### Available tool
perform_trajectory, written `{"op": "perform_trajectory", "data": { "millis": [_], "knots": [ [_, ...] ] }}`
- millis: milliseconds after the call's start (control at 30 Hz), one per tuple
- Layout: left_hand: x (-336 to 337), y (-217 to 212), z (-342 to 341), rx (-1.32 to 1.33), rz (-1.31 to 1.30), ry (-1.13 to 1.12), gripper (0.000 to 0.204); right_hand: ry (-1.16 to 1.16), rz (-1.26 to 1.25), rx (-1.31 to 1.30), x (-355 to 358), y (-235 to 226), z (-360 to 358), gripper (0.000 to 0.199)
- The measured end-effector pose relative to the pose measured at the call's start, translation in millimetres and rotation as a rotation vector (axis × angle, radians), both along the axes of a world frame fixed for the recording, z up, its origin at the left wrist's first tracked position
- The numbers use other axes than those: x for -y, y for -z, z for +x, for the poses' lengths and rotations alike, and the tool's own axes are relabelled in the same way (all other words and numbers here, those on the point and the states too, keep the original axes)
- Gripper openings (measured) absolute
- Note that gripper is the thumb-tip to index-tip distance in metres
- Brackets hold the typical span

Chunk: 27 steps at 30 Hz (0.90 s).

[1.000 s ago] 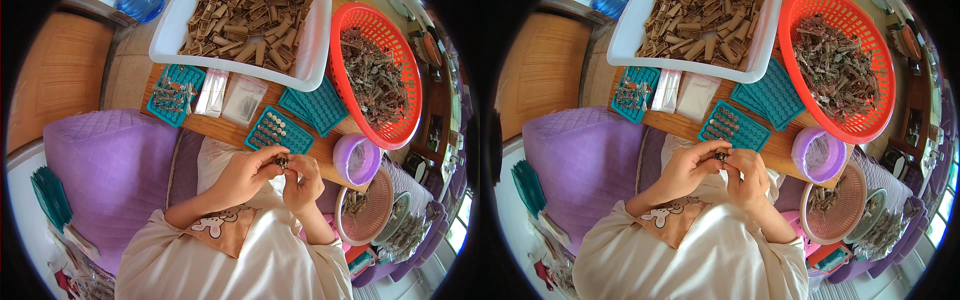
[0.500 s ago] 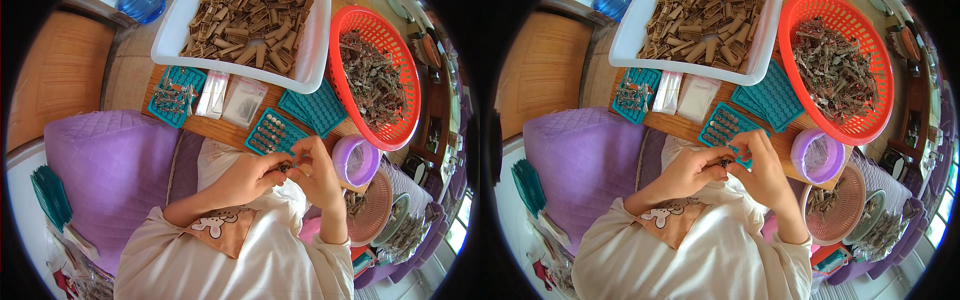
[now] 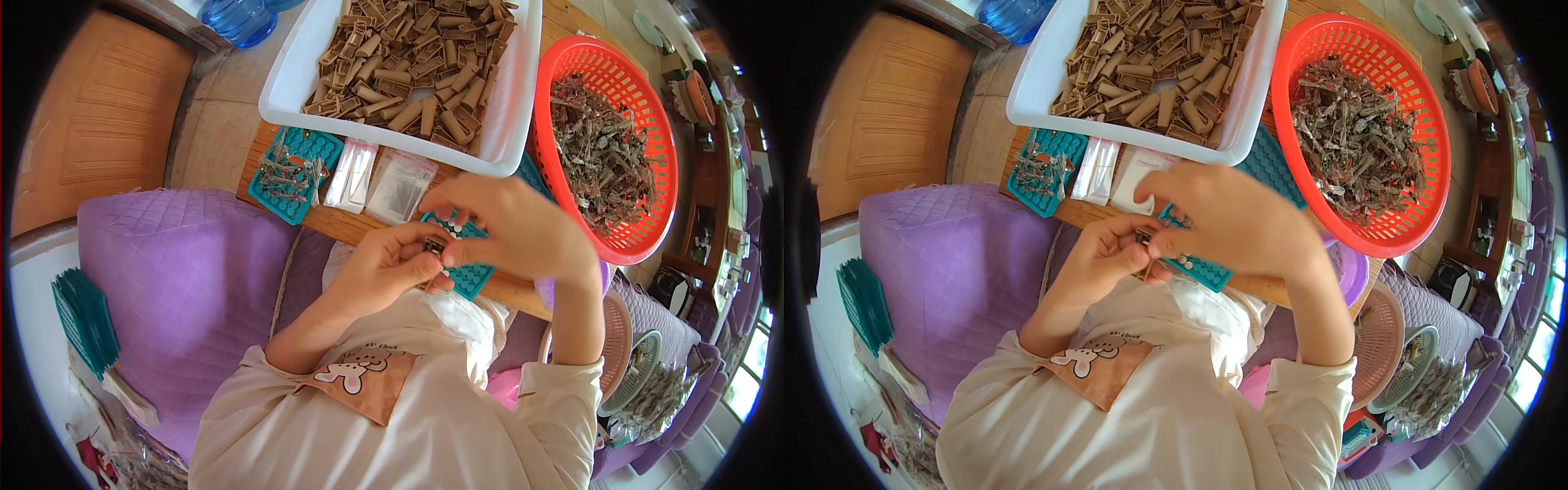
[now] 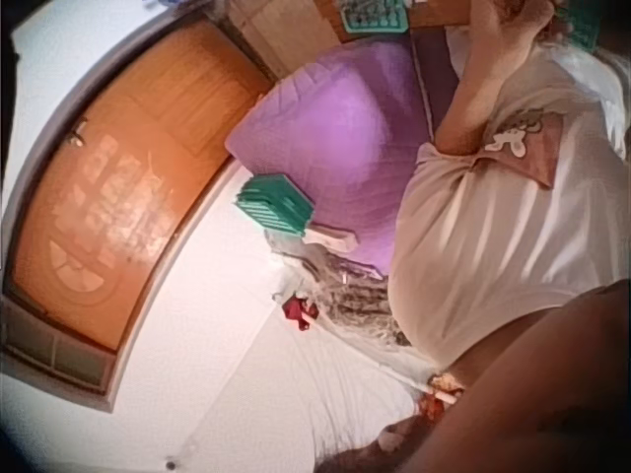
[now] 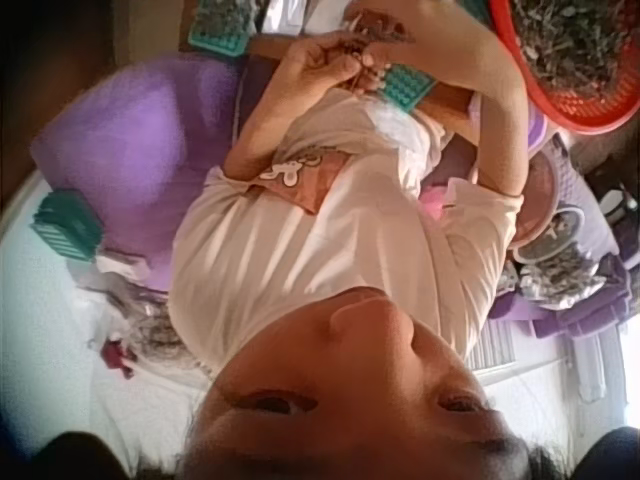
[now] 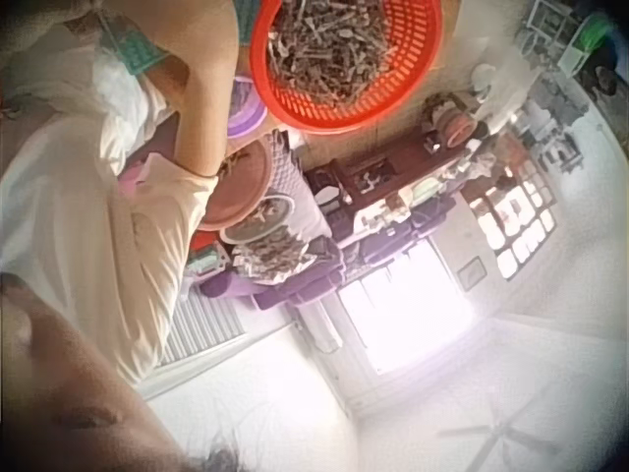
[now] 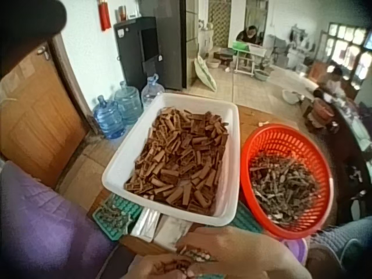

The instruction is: The person assembles small metal components into plastic housings by hand, then places the assembled units into sorting trays.

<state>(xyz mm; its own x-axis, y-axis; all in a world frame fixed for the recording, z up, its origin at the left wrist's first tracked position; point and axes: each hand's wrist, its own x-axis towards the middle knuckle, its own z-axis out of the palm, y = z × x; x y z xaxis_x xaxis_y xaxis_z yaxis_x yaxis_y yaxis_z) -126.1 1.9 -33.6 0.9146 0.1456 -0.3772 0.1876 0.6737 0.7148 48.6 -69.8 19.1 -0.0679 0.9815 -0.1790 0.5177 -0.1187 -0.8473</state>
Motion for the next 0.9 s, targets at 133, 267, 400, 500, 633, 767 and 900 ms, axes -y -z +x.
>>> {"op": "perform_trajectory", "data": {
  "millis": [133,267,400,500,633,767,900],
  "knots": [
    [-10,1,-1,0.009,0.029,-0.079,0.026,0.121,0.078,0.187,-57,15,41,0.023],
    [-11,2,3,0.015,0.073,-0.072,0.023,0.182,0.216,0.727,-105,84,80,0.017],
    [-9,9,4,0.032,0.03,-0.122,0.024,0.21,0.058,1.102,-137,98,72,0.017],
    [-10,10,3,-0.02,-0.006,-0.165,0.035,0.202,0.056,1.12,-142,99,71,0.017],
    [-13,5,6,0.014,0.006,-0.211,0.036,0.245,0.116,0.864,-139,89,81,0.012],
    [-12,2,8,0.043,0.024,-0.21,0.037,0.393,0.174,0.754,-116,69,84,0.013],
    [-13,4,10,0.078,0.038,-0.213,0.037,0.545,0.342,0.139,-83,41,61,0.014]
  ]
}}
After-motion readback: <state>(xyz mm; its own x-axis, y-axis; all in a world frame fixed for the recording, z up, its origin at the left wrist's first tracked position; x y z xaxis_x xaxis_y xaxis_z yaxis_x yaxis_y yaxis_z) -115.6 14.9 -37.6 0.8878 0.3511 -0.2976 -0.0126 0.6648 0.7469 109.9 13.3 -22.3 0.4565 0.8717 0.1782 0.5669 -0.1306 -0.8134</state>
